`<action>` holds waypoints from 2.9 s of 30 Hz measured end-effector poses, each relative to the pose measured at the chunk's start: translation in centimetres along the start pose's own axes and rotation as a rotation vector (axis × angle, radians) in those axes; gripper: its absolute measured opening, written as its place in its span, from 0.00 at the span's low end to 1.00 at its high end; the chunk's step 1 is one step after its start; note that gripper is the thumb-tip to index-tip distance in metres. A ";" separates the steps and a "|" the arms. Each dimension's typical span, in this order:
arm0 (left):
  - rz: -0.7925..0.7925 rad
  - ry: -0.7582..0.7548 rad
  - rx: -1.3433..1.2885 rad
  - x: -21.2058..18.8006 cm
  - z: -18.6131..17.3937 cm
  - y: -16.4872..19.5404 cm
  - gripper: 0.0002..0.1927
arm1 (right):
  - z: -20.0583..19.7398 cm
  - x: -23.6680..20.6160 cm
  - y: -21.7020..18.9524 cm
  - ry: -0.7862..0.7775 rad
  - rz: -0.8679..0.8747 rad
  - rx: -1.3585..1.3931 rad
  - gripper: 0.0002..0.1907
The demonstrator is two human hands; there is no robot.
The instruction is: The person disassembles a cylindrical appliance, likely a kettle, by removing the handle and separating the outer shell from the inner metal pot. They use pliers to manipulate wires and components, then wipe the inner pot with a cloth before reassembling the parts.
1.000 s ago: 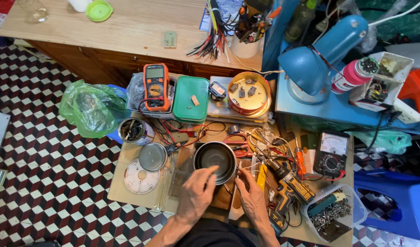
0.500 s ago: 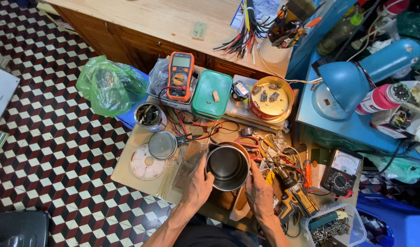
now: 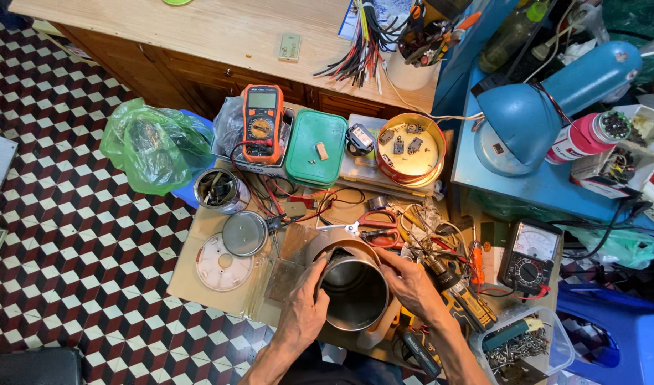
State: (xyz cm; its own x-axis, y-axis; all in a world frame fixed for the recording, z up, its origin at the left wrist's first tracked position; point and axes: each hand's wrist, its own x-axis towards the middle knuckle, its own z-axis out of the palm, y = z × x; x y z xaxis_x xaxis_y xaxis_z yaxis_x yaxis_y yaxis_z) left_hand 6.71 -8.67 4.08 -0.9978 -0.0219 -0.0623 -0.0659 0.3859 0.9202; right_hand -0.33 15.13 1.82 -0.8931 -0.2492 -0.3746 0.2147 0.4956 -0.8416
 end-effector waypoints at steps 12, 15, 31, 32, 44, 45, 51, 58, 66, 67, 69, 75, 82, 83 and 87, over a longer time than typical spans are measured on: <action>-0.291 -0.288 0.002 7.6 -4.4 -3.7 0.22 | 3.1 -0.3 -3.7 0.037 -0.003 0.188 0.35; 0.079 -0.187 0.194 8.6 -4.4 -2.3 0.18 | 3.6 -0.4 -3.5 0.112 0.054 0.189 0.33; 0.182 -0.074 0.562 8.0 -4.3 -2.0 0.06 | 4.2 -3.5 -3.4 0.391 0.153 0.062 0.23; 0.208 -0.049 0.550 7.3 -4.1 -2.1 0.06 | 4.1 -3.6 -3.4 0.419 0.160 0.017 0.23; 0.037 0.110 0.649 4.0 -6.6 0.1 0.09 | 6.7 -2.8 -3.2 0.521 0.007 -0.337 0.23; 0.056 0.124 0.655 3.8 -6.7 0.6 0.10 | 6.9 -2.6 -3.2 0.549 -0.022 -0.381 0.24; 0.156 0.116 0.679 3.4 -8.4 4.7 0.11 | 6.0 -1.3 -4.0 0.347 0.139 -0.617 0.20; 0.261 0.079 0.623 4.5 -9.6 9.8 0.11 | 1.0 -0.9 -8.0 -0.028 0.274 -0.281 0.23; 0.241 -0.021 0.663 7.5 -11.7 15.7 0.14 | -3.3 -5.6 -12.7 0.056 0.116 0.236 0.36; 0.220 -0.060 0.658 8.1 -12.2 16.6 0.14 | -3.6 -6.2 -12.9 0.031 0.064 0.326 0.39; 0.186 -0.138 0.649 9.2 -13.0 18.4 0.14 | -4.2 -7.4 -13.1 0.034 0.124 0.395 0.41; 0.268 -0.194 0.641 11.8 -12.9 24.2 0.15 | -3.9 -8.7 -12.4 0.213 -0.160 0.717 0.47; 0.345 -0.325 0.400 11.3 -4.3 26.5 0.23 | -6.4 -10.2 -7.8 0.788 -0.195 1.270 0.35; 0.396 -0.364 0.268 10.5 -3.1 25.7 0.22 | -7.1 -10.8 -6.8 0.799 -0.168 1.310 0.34; 0.214 -0.610 -0.137 7.2 2.8 22.2 0.32 | -9.1 -12.9 -3.3 0.821 -0.023 1.483 0.31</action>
State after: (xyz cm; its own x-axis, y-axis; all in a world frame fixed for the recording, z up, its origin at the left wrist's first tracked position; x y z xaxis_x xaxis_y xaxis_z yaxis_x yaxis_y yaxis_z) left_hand -1.87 2.30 22.96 -0.8103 0.5845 -0.0433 0.0935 0.2018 0.9749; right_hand 6.91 24.25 12.95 -0.7531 0.4570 -0.4732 -0.0674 -0.7691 -0.6355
